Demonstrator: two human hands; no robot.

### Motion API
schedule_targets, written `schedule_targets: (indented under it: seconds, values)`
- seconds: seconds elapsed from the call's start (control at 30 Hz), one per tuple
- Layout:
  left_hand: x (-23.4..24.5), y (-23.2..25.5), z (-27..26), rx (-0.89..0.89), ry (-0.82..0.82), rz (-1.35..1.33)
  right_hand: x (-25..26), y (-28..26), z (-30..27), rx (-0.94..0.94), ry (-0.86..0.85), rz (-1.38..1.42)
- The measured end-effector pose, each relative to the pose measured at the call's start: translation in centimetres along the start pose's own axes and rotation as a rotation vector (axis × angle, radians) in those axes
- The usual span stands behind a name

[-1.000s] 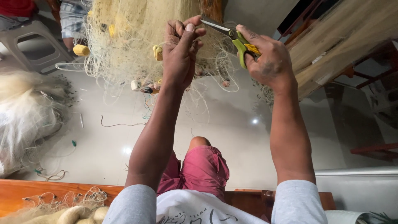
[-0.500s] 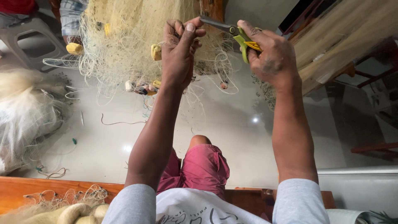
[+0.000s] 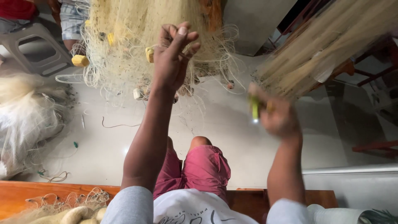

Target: Repairing a fishing net using a shuttle and scissors

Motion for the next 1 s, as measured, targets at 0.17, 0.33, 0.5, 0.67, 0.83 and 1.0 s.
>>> schedule_targets:
  seconds: [0.17, 0.33, 0.5, 0.67, 0.83, 1.0]
  values:
    - [-0.6, 1.3, 0.0, -0.030, -0.068, 0.023, -11.6, -3.1, -14.6, -0.581, -0.594, 0.983]
    - [-1.2, 1.0, 0.2, -0.042, -0.197, 0.016, -17.5, -12.7, -22.2, -0.726, -1.229, 0.633]
    - [-1.9, 1.1, 0.4, -0.066, -0.265, 0.213, -20.4, -14.3, -26.3, -0.344, -1.405, 0.375]
    - [-3.8, 2.1, 0.6, -0.072, -0.304, 0.253, -15.9, -10.6, -17.2, -0.554, -1.206, 0.522]
    - [-4.8, 1.4, 0.5, -0.059, -0.265, 0.365, -7.7, -1.0, -3.5, -0.365, -0.191, 0.762]
    - [-3.9, 0.5, 0.7, -0.039, -0.293, 0.250, -0.8, 1.5, 9.2, -0.302, 0.234, 1.351]
Point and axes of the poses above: each hand's wrist, its own z-axis towards the middle knuckle, its own x-axis out of the back of the hand, y = z × x, the point moved 8 cm from there along z, towards the middle knuckle, and after that the axes turned 13 degrees about -z, right-handed, at the moved point
